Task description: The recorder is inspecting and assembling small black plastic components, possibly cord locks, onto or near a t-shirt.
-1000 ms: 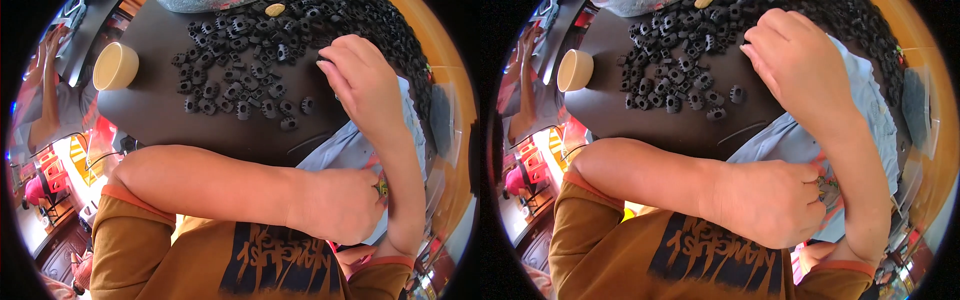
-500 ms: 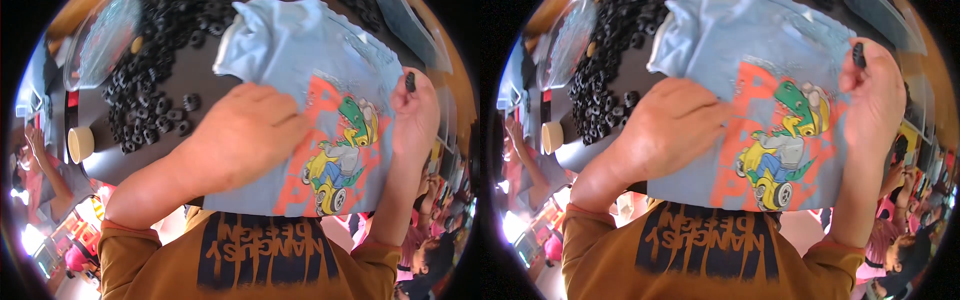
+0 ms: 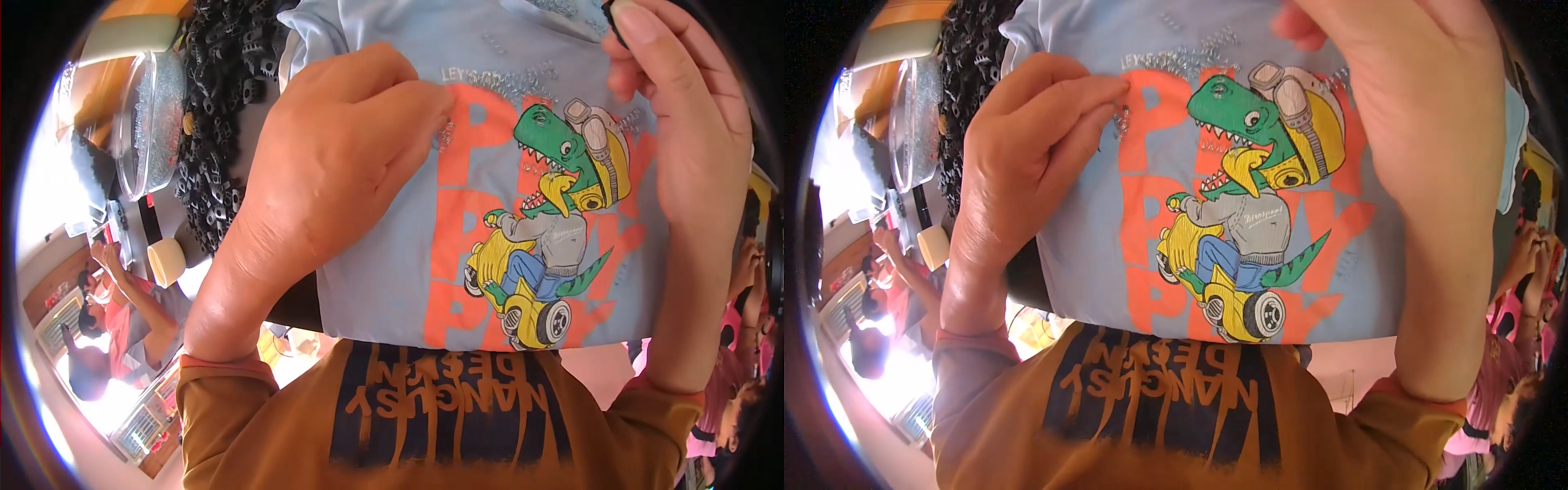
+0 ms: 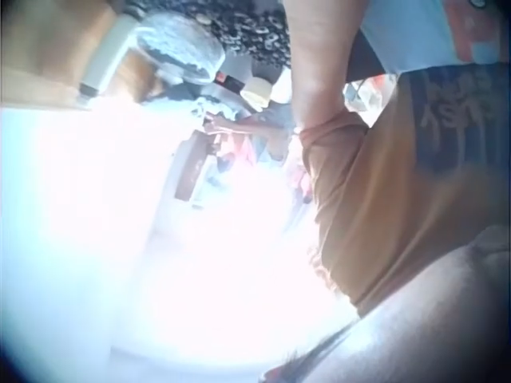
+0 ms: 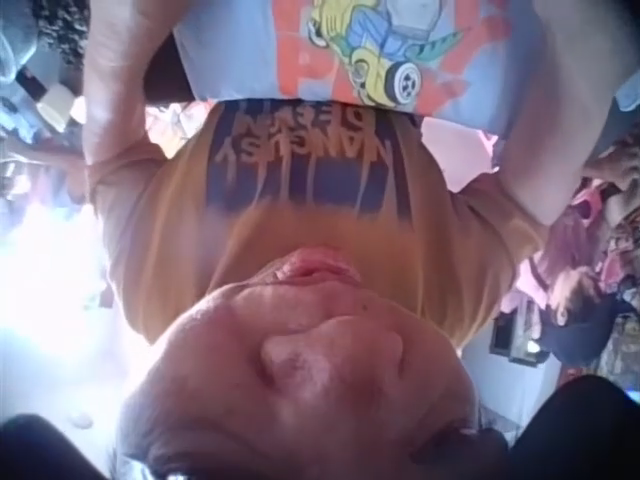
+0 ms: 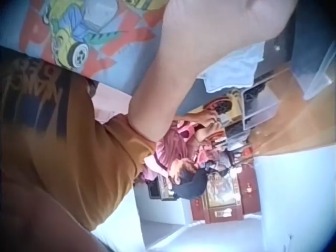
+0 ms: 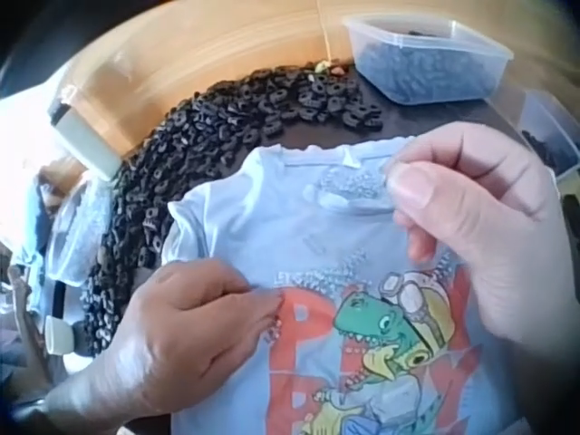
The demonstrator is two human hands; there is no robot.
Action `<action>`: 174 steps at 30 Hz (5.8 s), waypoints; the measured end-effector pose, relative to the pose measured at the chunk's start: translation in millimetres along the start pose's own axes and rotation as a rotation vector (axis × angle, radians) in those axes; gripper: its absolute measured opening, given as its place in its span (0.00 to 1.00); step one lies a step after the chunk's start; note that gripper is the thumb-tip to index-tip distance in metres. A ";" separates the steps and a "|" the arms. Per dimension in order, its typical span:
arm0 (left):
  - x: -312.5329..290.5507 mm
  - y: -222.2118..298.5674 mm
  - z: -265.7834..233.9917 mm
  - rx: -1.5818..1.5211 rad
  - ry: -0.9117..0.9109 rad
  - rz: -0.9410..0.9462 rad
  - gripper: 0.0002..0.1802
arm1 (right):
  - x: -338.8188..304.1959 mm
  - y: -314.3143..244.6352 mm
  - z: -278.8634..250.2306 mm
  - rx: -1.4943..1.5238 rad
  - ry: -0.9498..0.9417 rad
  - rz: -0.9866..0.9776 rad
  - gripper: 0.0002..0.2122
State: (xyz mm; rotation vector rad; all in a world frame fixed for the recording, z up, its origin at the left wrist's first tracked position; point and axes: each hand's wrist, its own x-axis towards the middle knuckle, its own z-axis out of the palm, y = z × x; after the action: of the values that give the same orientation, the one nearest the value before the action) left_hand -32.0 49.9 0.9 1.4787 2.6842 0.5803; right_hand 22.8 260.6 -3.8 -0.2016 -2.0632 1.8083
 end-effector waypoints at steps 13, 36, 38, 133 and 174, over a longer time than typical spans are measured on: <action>-17.4 1.1 3.8 0.014 0.076 0.041 0.10 | -19.2 -3.4 13.1 0.290 -0.175 0.064 0.13; -27.6 10.7 -10.8 -0.972 0.088 -0.130 0.03 | -26.9 -8.4 10.0 0.113 -0.698 -0.013 0.13; -28.2 12.4 -11.7 -1.035 0.043 -0.252 0.03 | -28.9 -10.5 10.2 0.076 -0.663 0.005 0.12; -30.6 20.2 -2.2 -0.651 0.210 0.031 0.11 | -45.4 -1.7 12.4 0.228 -0.619 0.122 0.07; -23.9 26.3 10.6 0.045 0.564 0.285 0.22 | -52.8 -11.8 22.3 0.672 -0.525 0.534 0.06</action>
State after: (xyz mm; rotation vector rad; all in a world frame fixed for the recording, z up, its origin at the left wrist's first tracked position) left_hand 4.5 46.2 -4.0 1.9811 2.8923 1.1093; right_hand 64.3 219.4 -4.5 -0.0934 -1.6351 3.0440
